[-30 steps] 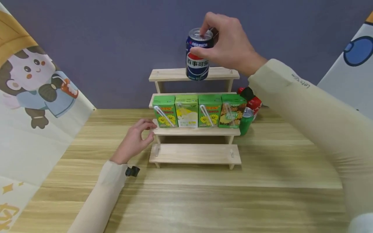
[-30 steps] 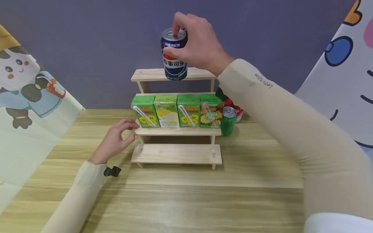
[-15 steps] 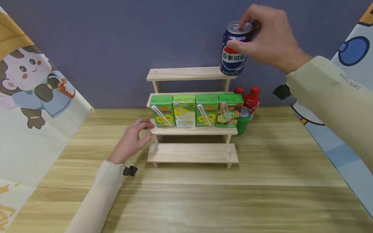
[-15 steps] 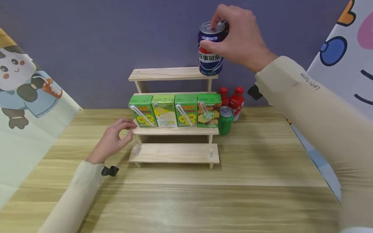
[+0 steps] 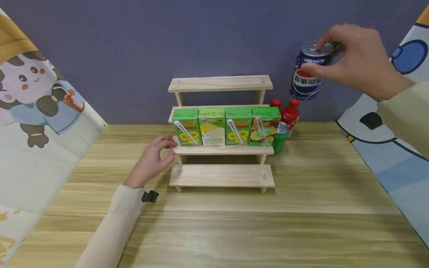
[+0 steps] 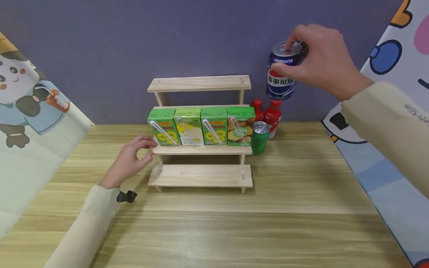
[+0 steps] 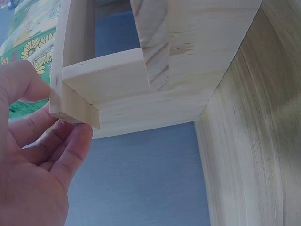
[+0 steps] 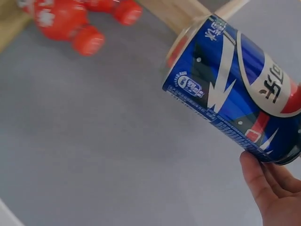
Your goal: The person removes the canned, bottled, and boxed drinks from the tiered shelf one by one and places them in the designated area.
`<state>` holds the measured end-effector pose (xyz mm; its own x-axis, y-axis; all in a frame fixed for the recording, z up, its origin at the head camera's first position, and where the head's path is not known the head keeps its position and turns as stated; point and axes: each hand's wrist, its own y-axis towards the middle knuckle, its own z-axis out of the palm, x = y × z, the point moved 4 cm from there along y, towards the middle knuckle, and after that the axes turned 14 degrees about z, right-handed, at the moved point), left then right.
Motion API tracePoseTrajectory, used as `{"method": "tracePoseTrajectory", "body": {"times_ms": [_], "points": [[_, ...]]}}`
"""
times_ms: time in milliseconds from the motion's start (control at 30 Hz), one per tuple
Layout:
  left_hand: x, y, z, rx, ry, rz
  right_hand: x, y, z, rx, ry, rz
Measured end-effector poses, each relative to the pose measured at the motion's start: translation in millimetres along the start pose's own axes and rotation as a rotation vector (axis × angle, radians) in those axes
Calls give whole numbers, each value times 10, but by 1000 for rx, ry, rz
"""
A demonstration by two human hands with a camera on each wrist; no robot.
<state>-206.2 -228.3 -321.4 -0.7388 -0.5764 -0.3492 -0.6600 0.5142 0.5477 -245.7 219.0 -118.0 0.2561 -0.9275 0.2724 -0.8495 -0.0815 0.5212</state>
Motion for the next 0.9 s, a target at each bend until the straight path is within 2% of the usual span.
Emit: {"method": "tracePoseTrajectory", "body": {"times_ms": [200, 300, 467, 667, 900], "points": [[0, -17, -6, 3, -5, 0, -293, -245, 176, 71, -112, 2], [9, -48, -20, 5, -10, -12, -429, -350, 300, 120, -132, 38], [20, -85, -52, 5, -3, -25, -640, -523, 536, 196, -88, 113], [27, -92, -51, 9, 2, -27, -774, -736, 893, 250, -23, 119], [1, -74, -55, -1, 11, -17, -873, -879, 1215, 234, 93, 136]]}}
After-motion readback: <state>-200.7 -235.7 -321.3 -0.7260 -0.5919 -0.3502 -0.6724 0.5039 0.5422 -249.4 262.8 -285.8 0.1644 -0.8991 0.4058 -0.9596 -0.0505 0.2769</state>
